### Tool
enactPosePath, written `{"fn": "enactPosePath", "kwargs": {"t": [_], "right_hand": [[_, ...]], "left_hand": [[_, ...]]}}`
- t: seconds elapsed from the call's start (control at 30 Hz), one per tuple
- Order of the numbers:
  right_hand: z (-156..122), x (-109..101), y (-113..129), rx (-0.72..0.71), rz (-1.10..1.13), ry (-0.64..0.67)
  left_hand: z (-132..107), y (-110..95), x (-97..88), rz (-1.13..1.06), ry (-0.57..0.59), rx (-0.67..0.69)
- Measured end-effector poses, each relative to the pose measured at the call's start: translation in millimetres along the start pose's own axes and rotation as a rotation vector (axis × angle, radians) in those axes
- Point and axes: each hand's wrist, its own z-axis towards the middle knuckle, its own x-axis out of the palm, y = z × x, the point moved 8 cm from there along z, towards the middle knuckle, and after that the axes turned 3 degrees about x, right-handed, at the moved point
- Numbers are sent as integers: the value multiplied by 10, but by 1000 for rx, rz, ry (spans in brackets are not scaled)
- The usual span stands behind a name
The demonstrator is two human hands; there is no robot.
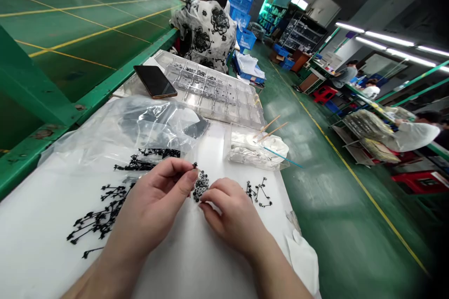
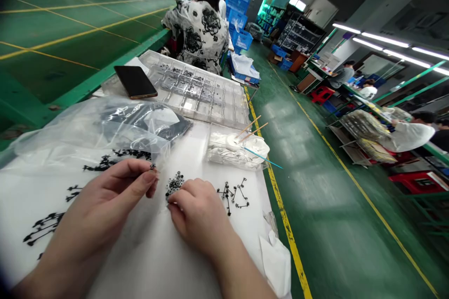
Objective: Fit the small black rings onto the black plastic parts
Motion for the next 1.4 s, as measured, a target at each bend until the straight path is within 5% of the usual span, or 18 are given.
{"fn": "enactPosePath", "kwargs": {"t": [0.2, 0.43, 0.53, 0.77, 0.93, 1.2, 1.4], "right_hand": [[69, 257, -110, 127, -162, 87], [81, 266, -109, 163, -156, 59], [60, 134, -141, 200, 55, 3], [-73, -45, -456, 558, 843, -100], [-145, -17, -576, 623, 1090, -122], [-153, -88, -502, 563, 1349, -134], [-165, -319, -424, 409, 1134, -291]], "left_hand": [[-23, -15, 40, -21, 50, 15], [-10, 19, 80, -20, 74, 4], [-17, 32, 100, 18, 96, 12], [-60, 14, 234, 129, 208, 81], [-117, -47, 322, 193, 285, 169], [-149, -179, 474, 283, 352, 305], [-183, -166, 502, 300, 353, 304]]}}
